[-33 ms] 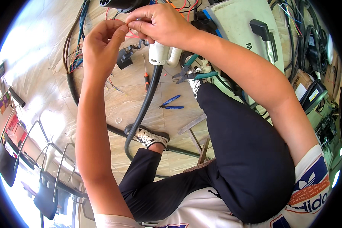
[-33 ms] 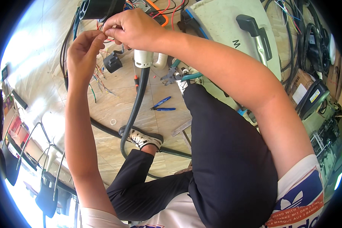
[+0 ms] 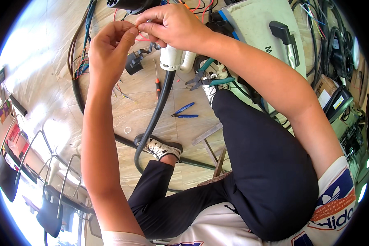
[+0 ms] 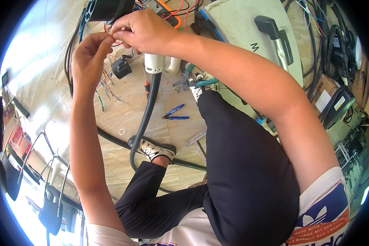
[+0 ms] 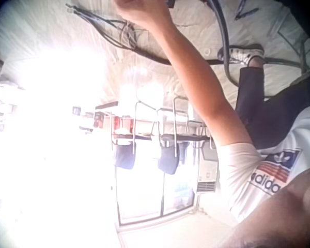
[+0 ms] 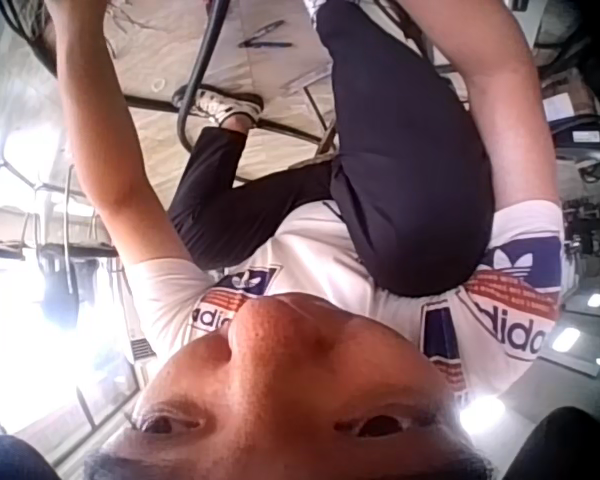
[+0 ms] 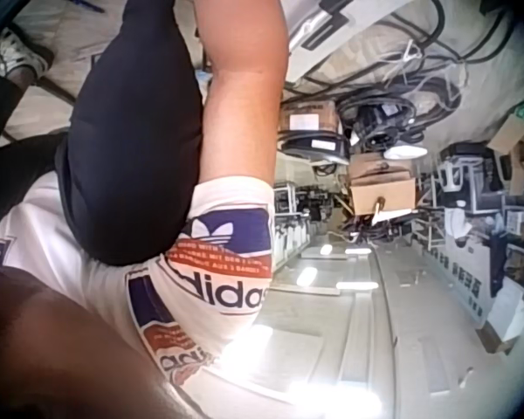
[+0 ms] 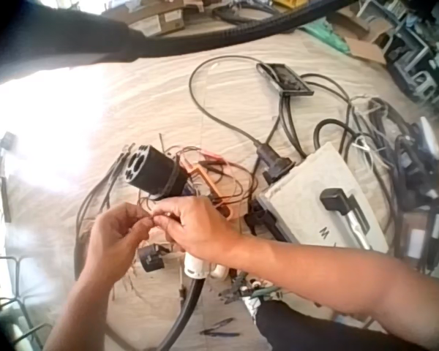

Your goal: The person prepares wires and connects them to an electrical plug. They use wire strippers to strip insulation from the wires, twist the exposed strands by hand, and insert the wires into the internal terminals of the plug housing.

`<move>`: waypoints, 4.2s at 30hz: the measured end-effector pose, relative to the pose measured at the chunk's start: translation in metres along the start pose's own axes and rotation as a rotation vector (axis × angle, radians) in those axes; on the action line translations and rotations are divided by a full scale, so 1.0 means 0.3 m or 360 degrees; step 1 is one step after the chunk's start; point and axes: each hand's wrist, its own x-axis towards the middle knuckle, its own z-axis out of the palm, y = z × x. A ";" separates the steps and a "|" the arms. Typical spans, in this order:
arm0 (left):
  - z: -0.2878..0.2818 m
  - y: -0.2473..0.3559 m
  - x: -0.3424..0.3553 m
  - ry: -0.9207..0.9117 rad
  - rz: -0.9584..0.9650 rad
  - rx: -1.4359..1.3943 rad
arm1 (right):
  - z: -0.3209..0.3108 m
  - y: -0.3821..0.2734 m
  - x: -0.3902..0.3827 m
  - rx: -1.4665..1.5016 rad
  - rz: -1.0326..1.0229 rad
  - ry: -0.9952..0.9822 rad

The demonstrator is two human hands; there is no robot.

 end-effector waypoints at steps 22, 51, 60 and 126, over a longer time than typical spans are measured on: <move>-0.019 0.009 0.025 -0.0106 0.0060 0.0175 | -0.015 -0.008 0.008 0.0023 0.0122 -0.0112; -0.017 0.002 0.008 -0.0190 -0.0425 -0.0608 | 0.035 0.021 0.004 0.0227 0.0253 -0.0049; 0.040 -0.066 -0.012 -0.0071 -0.0447 -0.1241 | 0.038 0.017 -0.007 0.0389 0.0271 0.0000; -0.025 0.045 -0.003 -0.0318 -0.1127 -0.0880 | 0.022 0.071 -0.011 -0.0511 -0.0438 0.0046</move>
